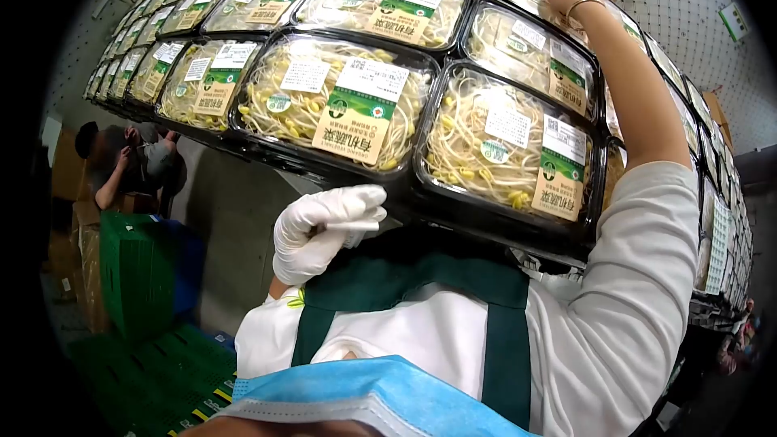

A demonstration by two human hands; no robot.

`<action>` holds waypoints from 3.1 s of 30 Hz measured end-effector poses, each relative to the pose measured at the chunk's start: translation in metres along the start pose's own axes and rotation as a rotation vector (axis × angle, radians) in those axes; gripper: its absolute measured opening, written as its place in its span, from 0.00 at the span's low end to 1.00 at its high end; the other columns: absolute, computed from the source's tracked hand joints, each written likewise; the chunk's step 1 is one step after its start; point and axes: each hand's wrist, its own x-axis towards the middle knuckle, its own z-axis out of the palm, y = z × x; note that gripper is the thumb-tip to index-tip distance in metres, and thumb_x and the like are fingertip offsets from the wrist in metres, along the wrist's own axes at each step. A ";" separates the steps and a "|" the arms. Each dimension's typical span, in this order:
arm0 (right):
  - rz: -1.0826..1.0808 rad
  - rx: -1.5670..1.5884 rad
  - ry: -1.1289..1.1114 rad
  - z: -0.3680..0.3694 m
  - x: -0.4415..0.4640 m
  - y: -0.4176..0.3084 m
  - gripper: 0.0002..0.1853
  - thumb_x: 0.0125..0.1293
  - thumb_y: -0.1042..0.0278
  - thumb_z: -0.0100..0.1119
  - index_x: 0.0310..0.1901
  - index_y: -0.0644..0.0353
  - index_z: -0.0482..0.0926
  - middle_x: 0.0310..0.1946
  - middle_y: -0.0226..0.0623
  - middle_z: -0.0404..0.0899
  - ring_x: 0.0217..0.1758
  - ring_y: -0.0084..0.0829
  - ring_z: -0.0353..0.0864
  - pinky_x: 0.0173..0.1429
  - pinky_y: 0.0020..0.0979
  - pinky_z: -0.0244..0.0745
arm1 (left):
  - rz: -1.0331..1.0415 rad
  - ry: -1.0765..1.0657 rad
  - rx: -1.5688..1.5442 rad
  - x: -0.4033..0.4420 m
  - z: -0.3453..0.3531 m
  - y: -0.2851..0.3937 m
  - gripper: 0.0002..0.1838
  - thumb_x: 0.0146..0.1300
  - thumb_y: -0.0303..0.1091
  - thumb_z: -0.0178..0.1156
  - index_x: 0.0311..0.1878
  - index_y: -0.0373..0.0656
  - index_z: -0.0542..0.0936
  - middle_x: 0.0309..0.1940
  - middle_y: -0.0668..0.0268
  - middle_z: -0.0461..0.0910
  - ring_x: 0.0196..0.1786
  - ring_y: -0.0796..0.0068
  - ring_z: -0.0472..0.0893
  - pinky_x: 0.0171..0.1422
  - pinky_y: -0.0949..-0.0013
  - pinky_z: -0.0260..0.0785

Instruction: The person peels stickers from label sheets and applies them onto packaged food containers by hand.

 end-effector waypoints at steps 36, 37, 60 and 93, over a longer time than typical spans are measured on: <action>-0.013 -0.165 -0.001 0.010 0.098 0.008 0.16 0.56 0.67 0.45 0.46 0.60 0.69 0.44 0.46 0.73 0.46 0.43 0.73 0.50 0.35 0.66 | -0.171 0.047 -0.043 -0.017 -0.022 -0.012 0.19 0.51 0.09 0.44 0.48 0.33 0.65 0.47 0.47 0.69 0.50 0.53 0.71 0.52 0.57 0.67; -0.142 0.049 -0.010 -0.007 0.083 0.002 0.15 0.57 0.66 0.47 0.45 0.60 0.70 0.42 0.44 0.74 0.43 0.39 0.74 0.46 0.34 0.68 | -0.121 0.014 -0.054 -0.015 -0.014 -0.017 0.19 0.53 0.09 0.43 0.49 0.33 0.65 0.47 0.47 0.69 0.50 0.55 0.72 0.52 0.60 0.67; -0.651 1.009 0.202 -0.109 -0.402 0.164 0.05 0.48 0.85 0.54 0.29 0.68 0.71 0.24 0.34 0.70 0.26 0.22 0.67 0.32 0.20 0.63 | 0.230 -0.238 0.099 0.075 0.318 -0.104 0.11 0.49 0.21 0.60 0.34 0.35 0.67 0.20 0.65 0.72 0.20 0.80 0.71 0.20 0.75 0.61; -0.299 0.366 0.121 -0.031 -0.188 0.107 0.14 0.58 0.58 0.50 0.32 0.62 0.73 0.24 0.40 0.76 0.27 0.32 0.75 0.33 0.33 0.69 | -0.003 0.175 0.269 0.031 0.197 -0.080 0.05 0.58 0.24 0.50 0.38 0.39 0.66 0.35 0.58 0.75 0.37 0.73 0.77 0.39 0.73 0.70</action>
